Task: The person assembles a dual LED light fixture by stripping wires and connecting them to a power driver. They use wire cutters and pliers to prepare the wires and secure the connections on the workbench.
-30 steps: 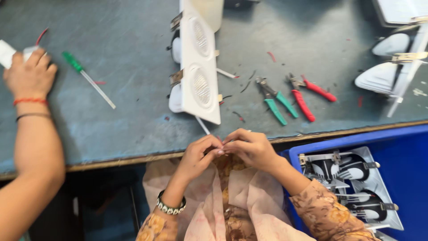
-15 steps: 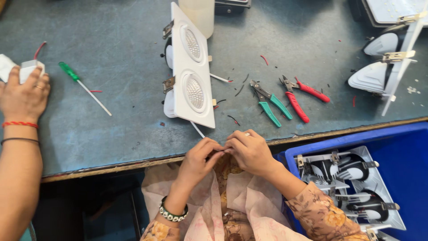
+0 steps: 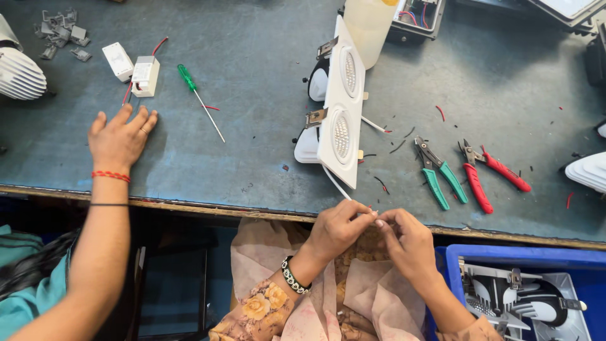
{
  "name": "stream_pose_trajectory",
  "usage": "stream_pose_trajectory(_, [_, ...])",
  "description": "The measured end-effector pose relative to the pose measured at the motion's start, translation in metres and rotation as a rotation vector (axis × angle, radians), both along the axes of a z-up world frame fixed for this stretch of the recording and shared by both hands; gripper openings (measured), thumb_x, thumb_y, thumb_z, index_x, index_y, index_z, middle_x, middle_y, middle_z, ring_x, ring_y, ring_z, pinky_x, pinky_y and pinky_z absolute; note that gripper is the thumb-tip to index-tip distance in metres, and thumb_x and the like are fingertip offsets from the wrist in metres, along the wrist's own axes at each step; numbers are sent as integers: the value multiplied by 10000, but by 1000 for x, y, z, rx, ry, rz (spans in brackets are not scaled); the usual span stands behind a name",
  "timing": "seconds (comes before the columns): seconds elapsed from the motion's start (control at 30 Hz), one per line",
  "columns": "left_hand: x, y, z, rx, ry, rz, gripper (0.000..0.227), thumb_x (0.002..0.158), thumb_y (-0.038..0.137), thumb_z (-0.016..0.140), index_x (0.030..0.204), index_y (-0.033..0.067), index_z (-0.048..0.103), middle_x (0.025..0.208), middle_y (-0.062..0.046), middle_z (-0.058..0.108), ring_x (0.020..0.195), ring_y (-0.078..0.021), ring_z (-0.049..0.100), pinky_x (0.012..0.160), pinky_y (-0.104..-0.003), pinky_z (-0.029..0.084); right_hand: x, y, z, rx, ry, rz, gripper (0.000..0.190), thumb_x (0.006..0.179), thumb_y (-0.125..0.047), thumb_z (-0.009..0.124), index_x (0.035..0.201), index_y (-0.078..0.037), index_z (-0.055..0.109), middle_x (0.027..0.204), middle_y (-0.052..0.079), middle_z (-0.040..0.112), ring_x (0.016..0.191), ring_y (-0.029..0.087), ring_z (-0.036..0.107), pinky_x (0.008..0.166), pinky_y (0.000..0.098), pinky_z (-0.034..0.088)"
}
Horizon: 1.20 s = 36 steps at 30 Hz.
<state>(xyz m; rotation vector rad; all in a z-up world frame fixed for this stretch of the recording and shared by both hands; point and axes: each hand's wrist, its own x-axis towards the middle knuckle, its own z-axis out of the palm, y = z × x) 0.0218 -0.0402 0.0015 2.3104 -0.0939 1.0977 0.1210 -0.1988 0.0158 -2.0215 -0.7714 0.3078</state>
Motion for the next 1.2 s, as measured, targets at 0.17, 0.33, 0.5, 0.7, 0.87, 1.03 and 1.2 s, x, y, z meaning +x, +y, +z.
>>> stream_pose_trajectory(0.17, [1,9,-7,90,-17,-67,228,880,65,709,1107,90,720,1032,-42,679,869,-194,679,677,-297,558,11,-8,-31,188,877,-85,158,941,-177,617,972,-27,656,611,53,646,469,184,654,471,289,541])
stream_pose_trajectory(0.33, [1,11,-11,81,-37,-93,217,919,88,706,1135,110,702,1059,-31,667,901,-202,683,719,-308,563,16,-18,-55,365,1219,-79,168,964,-191,610,929,-32,655,590,10,599,447,160,608,436,280,509])
stream_pose_trajectory(0.5, [0,10,-15,92,-38,-89,231,906,90,707,1136,111,710,1056,-30,671,881,-198,679,707,-304,556,8,-24,-73,582,1665,-115,190,1014,-216,517,968,-76,637,564,-44,552,469,120,576,463,256,482])
stream_pose_trajectory(0.7, [1,10,-16,91,-13,-89,230,908,83,705,1137,110,714,1046,-39,669,874,-204,683,714,-308,556,3,-32,-75,717,1797,79,204,1050,-192,467,1001,-57,612,576,-59,526,483,105,560,510,263,451])
stream_pose_trajectory(0.87, [1,9,-15,27,-8,-86,193,907,89,720,1098,120,720,1026,-46,673,865,-207,689,719,-313,559,-14,-38,-50,406,1144,81,138,972,-138,613,977,-9,660,613,5,595,499,143,597,492,271,471])
stream_pose_trajectory(1.03, [2,9,-13,-22,-1,-84,170,897,91,751,1064,110,727,983,-45,677,823,-203,687,684,-314,552,-23,-32,-10,151,-293,7,387,787,-103,796,1164,-86,711,949,60,666,652,107,646,575,236,529])
stream_pose_trajectory(1.2, [2,8,-8,-26,-12,-70,141,896,103,761,1027,105,709,977,-37,675,837,-205,696,695,-318,559,-11,-12,11,48,-609,19,296,768,-104,845,1053,-120,767,945,80,666,671,167,627,598,292,504])
